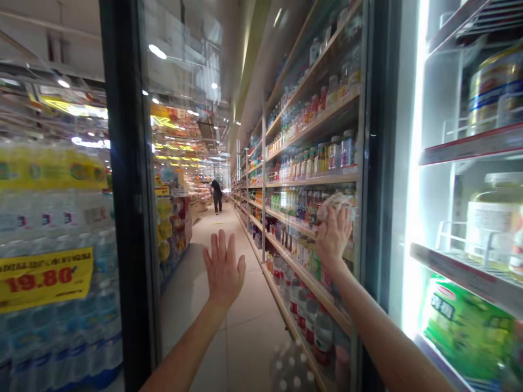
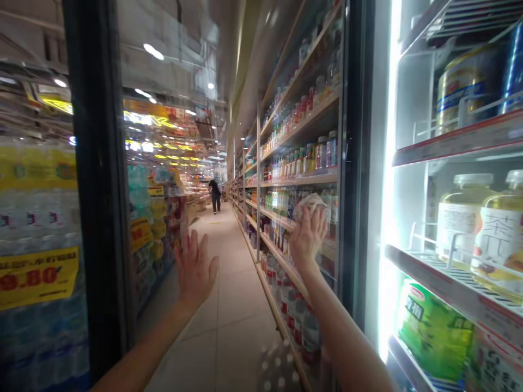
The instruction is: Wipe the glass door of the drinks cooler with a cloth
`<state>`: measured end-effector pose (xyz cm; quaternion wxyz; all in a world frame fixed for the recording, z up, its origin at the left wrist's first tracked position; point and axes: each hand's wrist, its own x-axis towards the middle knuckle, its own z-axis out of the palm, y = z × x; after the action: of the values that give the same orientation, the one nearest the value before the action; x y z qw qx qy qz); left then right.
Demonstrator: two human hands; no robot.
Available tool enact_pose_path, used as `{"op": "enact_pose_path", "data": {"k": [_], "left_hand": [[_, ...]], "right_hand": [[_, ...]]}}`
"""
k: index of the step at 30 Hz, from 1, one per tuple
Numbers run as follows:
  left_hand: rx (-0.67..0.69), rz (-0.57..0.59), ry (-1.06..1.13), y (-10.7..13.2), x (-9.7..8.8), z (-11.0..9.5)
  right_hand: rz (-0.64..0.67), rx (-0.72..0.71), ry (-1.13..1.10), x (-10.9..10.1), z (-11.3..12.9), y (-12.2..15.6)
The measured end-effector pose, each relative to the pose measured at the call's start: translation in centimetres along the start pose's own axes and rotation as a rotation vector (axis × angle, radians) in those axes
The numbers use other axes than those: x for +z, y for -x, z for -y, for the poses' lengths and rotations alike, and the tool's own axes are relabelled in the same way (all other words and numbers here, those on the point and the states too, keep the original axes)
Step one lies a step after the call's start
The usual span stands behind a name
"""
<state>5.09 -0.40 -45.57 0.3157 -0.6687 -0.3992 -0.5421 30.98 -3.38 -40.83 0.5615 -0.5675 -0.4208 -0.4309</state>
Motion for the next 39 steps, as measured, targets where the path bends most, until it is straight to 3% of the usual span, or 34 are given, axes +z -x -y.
{"op": "enact_pose_path", "data": {"k": [1,3,5,6,7,10,11,13,14,18,21,24,29,31,34,37,39], "left_hand": [[-0.003,0.005,0.000,0.0,0.0,0.0],[0.000,0.018,-0.004,0.0,-0.1,0.2],[0.017,0.034,-0.014,0.1,-0.3,0.6],[0.029,0.040,-0.018,0.1,-0.4,0.9],[0.040,0.045,-0.020,0.2,-0.4,1.1],[0.042,0.049,-0.009,0.5,-0.3,1.2],[0.027,0.050,-0.002,0.6,-0.2,1.0],[-0.012,0.052,0.016,0.7,-0.3,0.5],[-0.031,0.050,0.032,0.7,-0.4,0.2],[-0.035,0.012,0.217,-0.1,-1.2,-1.6],[0.100,0.031,0.450,-1.9,-1.1,-3.5],[0.225,0.053,0.515,-3.6,0.2,-5.7],[0.296,-0.058,0.285,-4.5,3.3,-7.8],[0.399,-0.112,0.195,-4.4,3.6,-6.5],[0.389,-0.156,0.120,-4.1,2.3,-1.1],[-0.035,-0.314,-0.002,-4.5,-0.1,5.3],[-0.196,-0.373,-0.021,-4.7,-0.8,6.8]], "right_hand": [[0.049,-0.107,-0.024,0.2,1.9,1.2],[0.185,-0.452,-0.099,0.3,5.0,3.7],[0.275,-0.701,-0.142,0.3,6.0,4.8],[0.281,-0.721,-0.132,0.2,5.4,4.6],[0.254,-0.661,-0.101,0.1,4.2,3.8],[0.067,-0.199,0.019,-0.2,-0.1,-0.3],[0.014,-0.057,0.035,-0.2,-0.8,-1.5],[-0.006,0.034,0.032,-0.1,-0.2,-2.4],[0.029,-0.017,0.015,0.1,1.0,-2.0],[0.246,-0.456,-0.120,0.7,8.2,2.9],[0.310,-0.561,-0.201,0.6,10.5,5.4],[0.307,-0.603,-0.273,0.0,8.2,5.6],[0.085,-0.499,-0.211,0.0,1.4,4.5],[0.050,-0.451,-0.117,0.4,0.1,4.4],[0.057,-0.450,-0.064,1.0,-0.4,4.6],[0.045,-0.426,-0.059,1.2,0.0,4.9],[0.034,-0.409,-0.053,1.2,0.2,5.1]]}}
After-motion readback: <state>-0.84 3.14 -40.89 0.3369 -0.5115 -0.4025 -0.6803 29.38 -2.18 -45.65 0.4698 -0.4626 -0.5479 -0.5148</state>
